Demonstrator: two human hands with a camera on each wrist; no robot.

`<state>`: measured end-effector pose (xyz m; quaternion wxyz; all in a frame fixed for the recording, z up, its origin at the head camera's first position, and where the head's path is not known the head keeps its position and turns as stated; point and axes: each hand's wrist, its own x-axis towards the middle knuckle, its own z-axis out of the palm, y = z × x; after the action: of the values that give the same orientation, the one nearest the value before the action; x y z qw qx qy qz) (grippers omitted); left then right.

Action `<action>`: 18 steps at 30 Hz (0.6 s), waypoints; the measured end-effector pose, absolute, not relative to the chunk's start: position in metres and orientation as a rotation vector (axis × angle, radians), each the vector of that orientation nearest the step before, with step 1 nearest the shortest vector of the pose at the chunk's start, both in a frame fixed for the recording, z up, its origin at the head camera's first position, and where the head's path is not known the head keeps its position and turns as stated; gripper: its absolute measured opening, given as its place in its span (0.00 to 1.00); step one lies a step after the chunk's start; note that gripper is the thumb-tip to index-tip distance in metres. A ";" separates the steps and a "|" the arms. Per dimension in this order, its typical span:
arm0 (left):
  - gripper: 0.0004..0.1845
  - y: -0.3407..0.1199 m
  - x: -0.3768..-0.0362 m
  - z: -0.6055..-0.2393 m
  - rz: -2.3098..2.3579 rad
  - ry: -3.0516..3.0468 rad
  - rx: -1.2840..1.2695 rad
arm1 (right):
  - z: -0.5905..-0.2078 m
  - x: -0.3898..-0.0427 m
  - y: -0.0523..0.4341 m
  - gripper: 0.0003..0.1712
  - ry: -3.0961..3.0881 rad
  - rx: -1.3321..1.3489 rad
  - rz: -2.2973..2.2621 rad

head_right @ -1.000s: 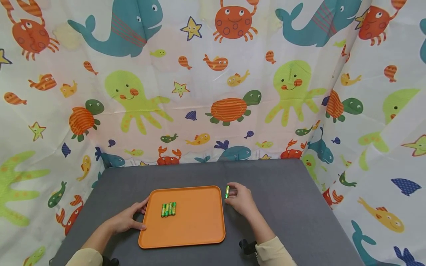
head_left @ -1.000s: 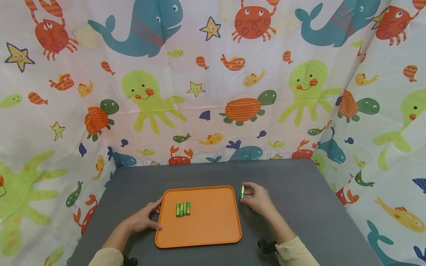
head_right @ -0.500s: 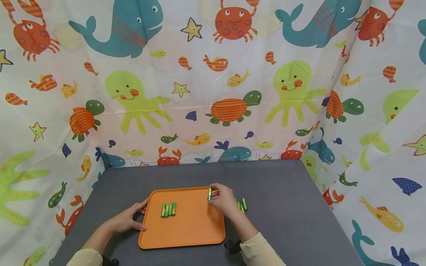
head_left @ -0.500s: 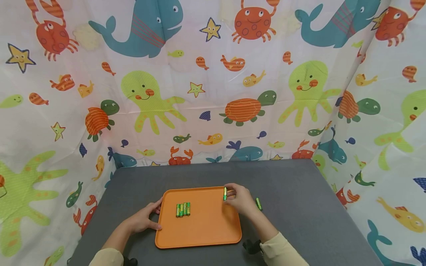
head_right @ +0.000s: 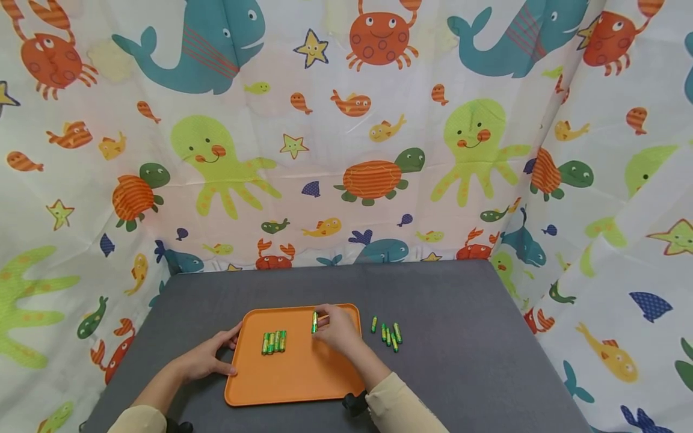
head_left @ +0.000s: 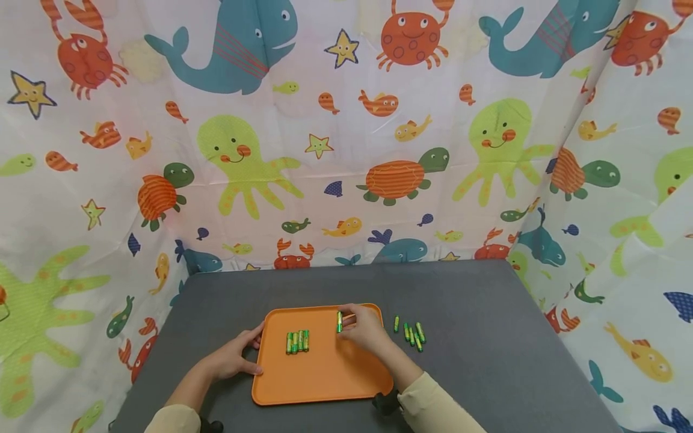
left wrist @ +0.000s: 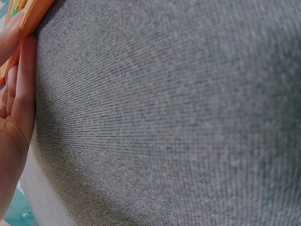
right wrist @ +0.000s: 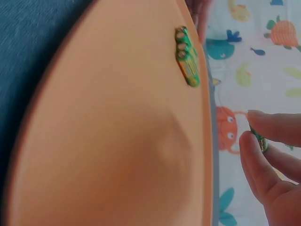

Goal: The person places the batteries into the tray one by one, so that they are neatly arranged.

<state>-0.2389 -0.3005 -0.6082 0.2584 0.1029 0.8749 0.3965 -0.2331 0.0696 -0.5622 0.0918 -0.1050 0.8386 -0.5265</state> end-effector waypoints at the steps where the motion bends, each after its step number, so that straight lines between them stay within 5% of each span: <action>1: 0.65 -0.301 -0.239 -0.608 1.078 2.368 0.278 | -0.564 -0.233 0.066 0.32 2.489 -0.314 -1.558; 18: 0.64 -0.300 -0.237 -0.604 1.054 2.374 0.283 | -0.594 -0.237 0.011 0.32 2.495 -0.302 -1.414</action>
<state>-0.2366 -0.2998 -0.6042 0.2614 0.1046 0.8770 0.3893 -0.2371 0.0106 -0.5941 0.1284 -0.1039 0.8580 -0.4864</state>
